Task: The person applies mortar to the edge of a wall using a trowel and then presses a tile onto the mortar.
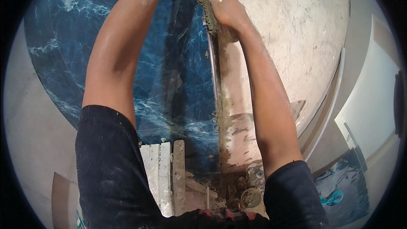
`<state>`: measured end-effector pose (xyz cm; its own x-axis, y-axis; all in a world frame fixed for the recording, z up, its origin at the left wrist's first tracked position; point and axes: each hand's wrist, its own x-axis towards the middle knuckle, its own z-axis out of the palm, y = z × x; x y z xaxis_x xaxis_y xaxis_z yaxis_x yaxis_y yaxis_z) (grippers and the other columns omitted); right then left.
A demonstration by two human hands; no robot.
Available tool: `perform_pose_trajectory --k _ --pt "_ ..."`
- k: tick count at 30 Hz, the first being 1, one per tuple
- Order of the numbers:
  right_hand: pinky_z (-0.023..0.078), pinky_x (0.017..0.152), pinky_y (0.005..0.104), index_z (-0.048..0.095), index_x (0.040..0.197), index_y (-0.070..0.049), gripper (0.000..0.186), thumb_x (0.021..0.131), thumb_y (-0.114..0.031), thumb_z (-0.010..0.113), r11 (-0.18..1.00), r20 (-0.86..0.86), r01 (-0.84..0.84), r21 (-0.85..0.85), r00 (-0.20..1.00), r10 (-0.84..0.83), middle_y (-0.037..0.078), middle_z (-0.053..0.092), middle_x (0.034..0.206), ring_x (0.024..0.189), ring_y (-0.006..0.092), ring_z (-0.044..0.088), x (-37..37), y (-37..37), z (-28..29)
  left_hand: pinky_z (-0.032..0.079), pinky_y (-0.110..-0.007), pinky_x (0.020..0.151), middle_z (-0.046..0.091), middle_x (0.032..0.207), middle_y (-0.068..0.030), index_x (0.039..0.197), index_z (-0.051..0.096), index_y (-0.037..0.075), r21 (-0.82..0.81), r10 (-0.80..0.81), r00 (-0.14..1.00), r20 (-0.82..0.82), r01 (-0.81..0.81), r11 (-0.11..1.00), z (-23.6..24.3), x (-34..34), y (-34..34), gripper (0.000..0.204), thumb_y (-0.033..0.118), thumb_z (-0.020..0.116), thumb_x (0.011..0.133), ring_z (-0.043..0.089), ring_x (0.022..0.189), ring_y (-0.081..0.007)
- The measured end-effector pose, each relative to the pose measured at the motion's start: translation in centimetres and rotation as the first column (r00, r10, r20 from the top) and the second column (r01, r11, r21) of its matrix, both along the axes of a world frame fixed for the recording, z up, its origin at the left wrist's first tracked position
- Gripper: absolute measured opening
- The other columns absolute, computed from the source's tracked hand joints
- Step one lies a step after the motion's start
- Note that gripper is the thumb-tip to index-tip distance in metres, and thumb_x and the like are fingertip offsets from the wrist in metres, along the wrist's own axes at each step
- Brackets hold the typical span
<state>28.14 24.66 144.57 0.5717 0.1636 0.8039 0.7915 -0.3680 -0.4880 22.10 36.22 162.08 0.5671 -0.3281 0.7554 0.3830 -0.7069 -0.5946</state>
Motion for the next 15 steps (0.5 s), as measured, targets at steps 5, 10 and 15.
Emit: perform_pose_trajectory --k 5,10,15 --pt "0.047 0.1 0.0505 0.057 0.125 0.007 0.057 0.097 -0.043 0.05 1.0 -0.17 -0.018 -0.023 0.985 0.014 0.034 0.065 0.114 0.113 0.0503 0.06 -2.5 -1.5 -4.2 0.03 -0.062 0.113 0.063 0.136 -0.0152 0.13 0.061 0.008 -0.007 0.074 0.996 -0.041 -0.075 0.997 0.3 0.1 -0.5 0.052 0.028 0.063 0.083 0.035 0.141 -0.0484" --pt "0.047 0.1 0.0504 0.052 0.13 0.004 0.055 0.099 -0.041 0.051 0.998 -0.275 -0.03 -0.061 0.961 0.012 0.034 0.065 0.116 0.114 0.0502 0.06 -3.3 -2.4 -9.3 0.031 -0.061 0.112 0.063 0.136 -0.0133 0.132 0.061 0.008 -0.028 0.013 0.999 -0.038 -0.014 1.0 -0.2 -0.4 -0.6 0.054 0.029 0.064 0.082 0.035 0.142 -0.0481" --pt "0.052 0.091 0.0484 0.055 0.126 0.002 0.047 0.099 -0.036 0.052 0.996 -0.323 -0.087 0.002 0.943 0.083 0.033 0.067 0.108 0.1 0.046 0.067 -4.7 -3.1 -14.6 0.032 -0.062 0.112 0.062 0.138 -0.012 0.132 0.061 0.011 0.014 0.068 0.998 -0.005 -0.068 0.998 0.0 -0.3 0.2 0.055 0.031 0.065 0.081 0.035 0.142 -0.0492"
